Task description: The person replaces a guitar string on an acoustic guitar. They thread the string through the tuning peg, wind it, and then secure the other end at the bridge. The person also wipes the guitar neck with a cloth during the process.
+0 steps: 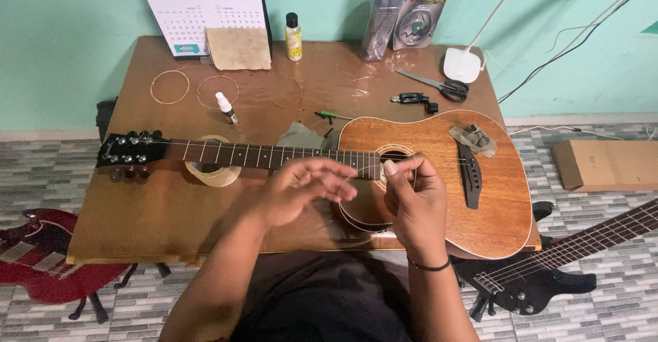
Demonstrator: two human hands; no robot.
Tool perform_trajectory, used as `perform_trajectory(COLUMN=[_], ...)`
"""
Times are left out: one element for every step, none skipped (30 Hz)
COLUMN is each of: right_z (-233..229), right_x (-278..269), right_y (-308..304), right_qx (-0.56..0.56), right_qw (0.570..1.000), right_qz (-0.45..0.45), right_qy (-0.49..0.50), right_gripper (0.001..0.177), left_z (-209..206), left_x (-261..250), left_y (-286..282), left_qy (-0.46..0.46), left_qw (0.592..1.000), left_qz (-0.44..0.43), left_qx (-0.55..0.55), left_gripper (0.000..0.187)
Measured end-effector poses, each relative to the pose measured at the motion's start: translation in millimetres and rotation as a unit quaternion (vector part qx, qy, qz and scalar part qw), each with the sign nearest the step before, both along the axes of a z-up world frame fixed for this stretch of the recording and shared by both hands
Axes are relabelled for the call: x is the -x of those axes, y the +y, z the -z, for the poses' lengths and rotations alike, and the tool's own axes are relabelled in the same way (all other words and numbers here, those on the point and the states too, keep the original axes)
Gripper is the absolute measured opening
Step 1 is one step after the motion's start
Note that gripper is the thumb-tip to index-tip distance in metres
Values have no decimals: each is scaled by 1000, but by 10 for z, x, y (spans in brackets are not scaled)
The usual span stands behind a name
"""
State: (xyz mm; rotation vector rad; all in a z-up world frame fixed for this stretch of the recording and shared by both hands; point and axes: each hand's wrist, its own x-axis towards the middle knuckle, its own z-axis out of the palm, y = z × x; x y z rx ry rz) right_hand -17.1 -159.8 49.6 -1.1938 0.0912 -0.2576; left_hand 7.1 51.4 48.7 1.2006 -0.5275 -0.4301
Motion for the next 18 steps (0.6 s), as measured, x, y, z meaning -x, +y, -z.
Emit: perform_trajectory(right_z=[15,26,37,21,6,-10,-14,-16,-18,-25,-32,-42,-45,-46,-46,-55,-63,-73], right_x=[10,11,13,19,22,28,29,32,34,38,42,37,43,47,51,59,67,69], right_y=[-3,-6,-12,-8,-8,-17,-51,-86,-119,-141,-161,-177,-208,-234,-258,-267,-277,-292], right_qx=[-1,0,0,-1,-25,-48,-48,-56,-64,-63,-75,-87,-86,-106,-126,-126,-136,-146], right_qw=[1000,1000,1000,1000,999,998,998,997,995,995,993,991,991,988,983,983,980,977], right_qz=[-1,-2,-4,-2,-21,-39,-35,-54,-72,-70,-82,-95,-95,-111,-128,-128,-141,-153], right_qy=[1,-5,-10,-10,-13,-17,-17,-24,-31,-30,-35,-40,-39,-33,-26,-25,-24,-25], right_gripper=[14,13,12,12,12,11,11,14,18,18,20,23,23,24,25,25,26,27], left_z=[-19,-43,-68,-47,-26,-4,39,86,133,123,111,97,81,65,50,30,11,-11], left_x=[23,37,51,59,65,67,57,53,48,52,55,55,60,66,73,83,92,93], left_y=[-26,-51,-80,-86,-96,-116,-150,-185,-218,-232,-243,-250,-270,-284,-297,-299,-301,-309], left_qy=[1,2,3,4,10,15,16,40,64,65,93,120,120,121,122,124,122,120], left_qw=[1000,1000,999,999,998,998,998,995,989,989,983,976,976,973,971,971,970,969], left_qz=[-1,-14,-27,-25,-27,-26,-23,-55,-88,-86,-98,-111,-111,-120,-129,-129,-135,-140], left_qx=[-1,23,47,46,48,51,51,75,99,100,122,144,145,152,159,159,162,164], left_gripper=[50,41,32,32,28,25,25,25,26,26,26,26,26,24,23,23,23,24])
